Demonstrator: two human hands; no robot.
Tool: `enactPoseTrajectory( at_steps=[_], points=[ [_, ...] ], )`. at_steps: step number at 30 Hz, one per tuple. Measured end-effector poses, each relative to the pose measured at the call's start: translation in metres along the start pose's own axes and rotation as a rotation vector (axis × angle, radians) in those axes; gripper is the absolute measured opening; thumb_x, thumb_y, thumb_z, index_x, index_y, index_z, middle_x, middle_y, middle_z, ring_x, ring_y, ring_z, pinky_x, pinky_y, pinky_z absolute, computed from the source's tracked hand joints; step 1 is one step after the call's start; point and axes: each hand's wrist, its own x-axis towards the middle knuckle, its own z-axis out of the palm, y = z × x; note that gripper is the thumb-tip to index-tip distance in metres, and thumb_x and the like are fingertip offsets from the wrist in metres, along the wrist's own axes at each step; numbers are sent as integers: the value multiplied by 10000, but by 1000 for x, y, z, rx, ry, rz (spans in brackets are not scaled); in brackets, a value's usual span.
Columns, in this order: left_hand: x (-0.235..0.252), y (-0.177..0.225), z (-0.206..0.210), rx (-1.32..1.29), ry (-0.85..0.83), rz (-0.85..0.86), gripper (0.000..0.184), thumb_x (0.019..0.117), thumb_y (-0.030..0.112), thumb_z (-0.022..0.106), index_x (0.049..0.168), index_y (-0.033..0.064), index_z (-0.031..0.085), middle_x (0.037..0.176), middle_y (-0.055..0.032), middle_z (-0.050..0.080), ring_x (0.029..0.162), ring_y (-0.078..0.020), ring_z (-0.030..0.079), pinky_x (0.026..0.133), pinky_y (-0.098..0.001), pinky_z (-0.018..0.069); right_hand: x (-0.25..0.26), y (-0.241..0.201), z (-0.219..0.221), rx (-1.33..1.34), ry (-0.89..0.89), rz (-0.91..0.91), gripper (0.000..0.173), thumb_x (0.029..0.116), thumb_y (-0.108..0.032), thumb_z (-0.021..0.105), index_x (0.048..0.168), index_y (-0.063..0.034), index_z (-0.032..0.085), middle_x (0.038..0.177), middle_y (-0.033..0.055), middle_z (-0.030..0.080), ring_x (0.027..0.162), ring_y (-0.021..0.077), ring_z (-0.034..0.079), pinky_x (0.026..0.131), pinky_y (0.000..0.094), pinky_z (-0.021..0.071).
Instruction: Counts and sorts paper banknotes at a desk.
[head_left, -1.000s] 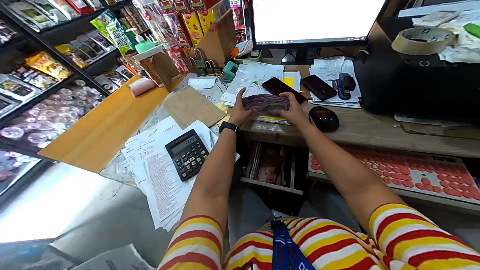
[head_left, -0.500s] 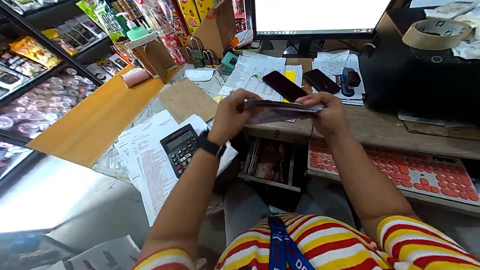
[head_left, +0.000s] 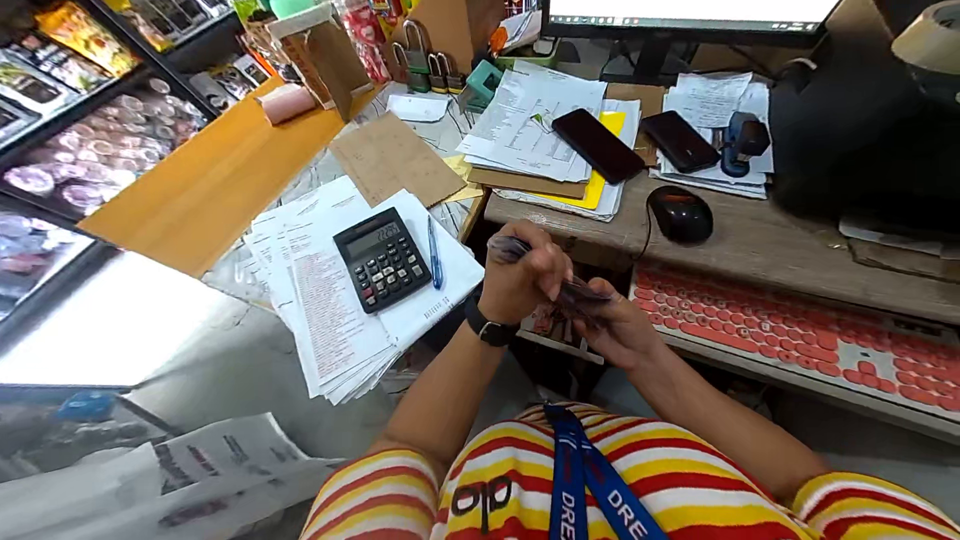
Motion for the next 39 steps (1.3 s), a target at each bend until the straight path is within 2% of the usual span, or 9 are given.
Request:
enactPoseTrajectory(
  at_steps=[3,6,10,13,16,19,23,29,39],
  points=[
    [1,-11,-5,-154,216,-84,168,937,421,696,1034,288,729,658,109,669,577,-14,641,626,-200,574,-9,2,1,29,48,-32,287,878,150,490,989,-65,643,956,121,764,791,155,758,678,237,628],
    [-11,-31,4,-17,428,-279,744,775,663,750,1394,332,505,995,89,742,798,-63,726,746,-251,623,-9,9,13,80,310,-80,280,971,170,370,968,-40,556,860,96,738,706,144,743,637,237,630],
    [-32,-48,28,87,479,-316,457,791,381,844,1079,103,624,954,5,733,843,-109,716,796,-304,612,-11,13,10,54,394,-77,265,983,154,388,953,-56,546,831,56,719,679,115,723,633,231,626],
    [-38,-44,33,105,538,-358,157,999,132,516,1113,55,593,864,-8,721,782,-119,714,778,-308,618,-15,14,-8,-205,294,-84,237,959,126,419,1071,-46,537,925,39,714,789,108,724,728,262,626],
    [-38,-37,29,208,570,-436,317,1046,63,376,1335,24,500,818,17,686,748,-97,692,761,-289,610,-8,8,-41,-794,63,-447,490,926,-238,631,1306,34,484,1262,31,638,1120,58,636,954,264,544],
    [-37,-36,32,404,585,-522,185,966,-31,566,1142,26,577,839,17,714,761,-65,705,749,-271,614,1,-2,-30,-1023,85,-621,740,927,-477,668,1370,78,459,1309,81,615,1134,66,628,956,269,543],
    [-43,-49,34,581,507,-586,407,857,-40,715,1234,-57,562,987,-52,713,892,-63,702,841,-276,605,23,2,-18,-814,247,-707,102,953,-47,664,1053,-56,675,895,-72,715,819,-6,675,778,224,588],
    [-42,-41,23,374,705,-654,246,1097,118,364,1206,1,551,861,-26,720,743,-88,699,718,-263,601,18,-29,-24,-808,278,-611,149,1016,-3,531,1116,-97,590,919,-98,663,802,-19,646,762,204,575],
    [-41,-46,32,443,723,-566,249,853,-134,628,1036,34,618,806,18,715,736,-53,697,707,-261,608,13,-25,-16,-990,208,-529,72,901,3,712,968,-3,740,1013,13,690,881,6,647,804,184,564]
  ],
)
